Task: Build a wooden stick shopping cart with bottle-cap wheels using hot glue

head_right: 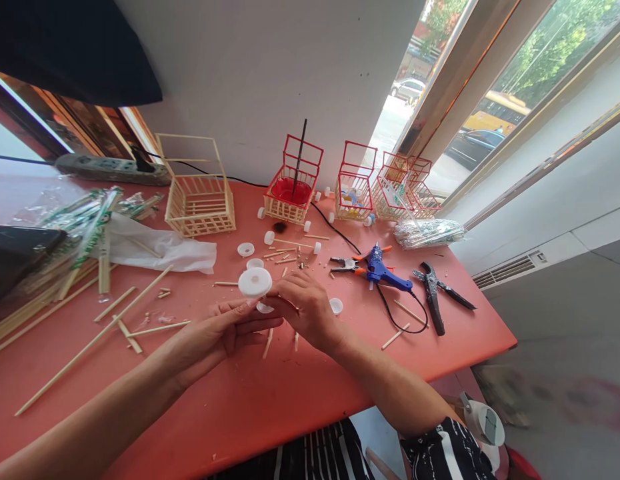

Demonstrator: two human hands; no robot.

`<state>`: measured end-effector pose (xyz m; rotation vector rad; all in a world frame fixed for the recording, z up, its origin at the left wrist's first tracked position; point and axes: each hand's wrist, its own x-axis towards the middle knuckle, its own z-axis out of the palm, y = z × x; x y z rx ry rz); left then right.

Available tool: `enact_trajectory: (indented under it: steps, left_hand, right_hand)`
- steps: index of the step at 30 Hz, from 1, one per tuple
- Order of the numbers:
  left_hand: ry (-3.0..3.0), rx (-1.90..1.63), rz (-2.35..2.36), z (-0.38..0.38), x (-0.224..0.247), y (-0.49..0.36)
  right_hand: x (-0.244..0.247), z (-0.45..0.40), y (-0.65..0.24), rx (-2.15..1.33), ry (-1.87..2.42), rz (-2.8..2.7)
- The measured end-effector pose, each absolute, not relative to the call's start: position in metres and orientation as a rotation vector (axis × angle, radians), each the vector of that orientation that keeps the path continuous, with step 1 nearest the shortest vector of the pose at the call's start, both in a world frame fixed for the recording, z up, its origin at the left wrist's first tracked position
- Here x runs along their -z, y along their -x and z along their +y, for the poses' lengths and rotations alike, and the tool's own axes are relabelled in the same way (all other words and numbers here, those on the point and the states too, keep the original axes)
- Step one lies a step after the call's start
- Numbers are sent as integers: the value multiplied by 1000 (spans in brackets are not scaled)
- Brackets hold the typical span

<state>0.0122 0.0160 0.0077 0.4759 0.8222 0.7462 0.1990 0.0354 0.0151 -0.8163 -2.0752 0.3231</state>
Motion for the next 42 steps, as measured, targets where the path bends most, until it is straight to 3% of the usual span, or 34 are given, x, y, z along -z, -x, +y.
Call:
enact_trajectory:
  steps: [14,42]
  left_hand:
    - [-460,-772,806,16,-2,-11]
    - [-496,-763,800,15,2,-10]
  right_hand:
    - [-15,38,-203,-147,900,-2186]
    - [-15,34,-203,-320,996,-2139]
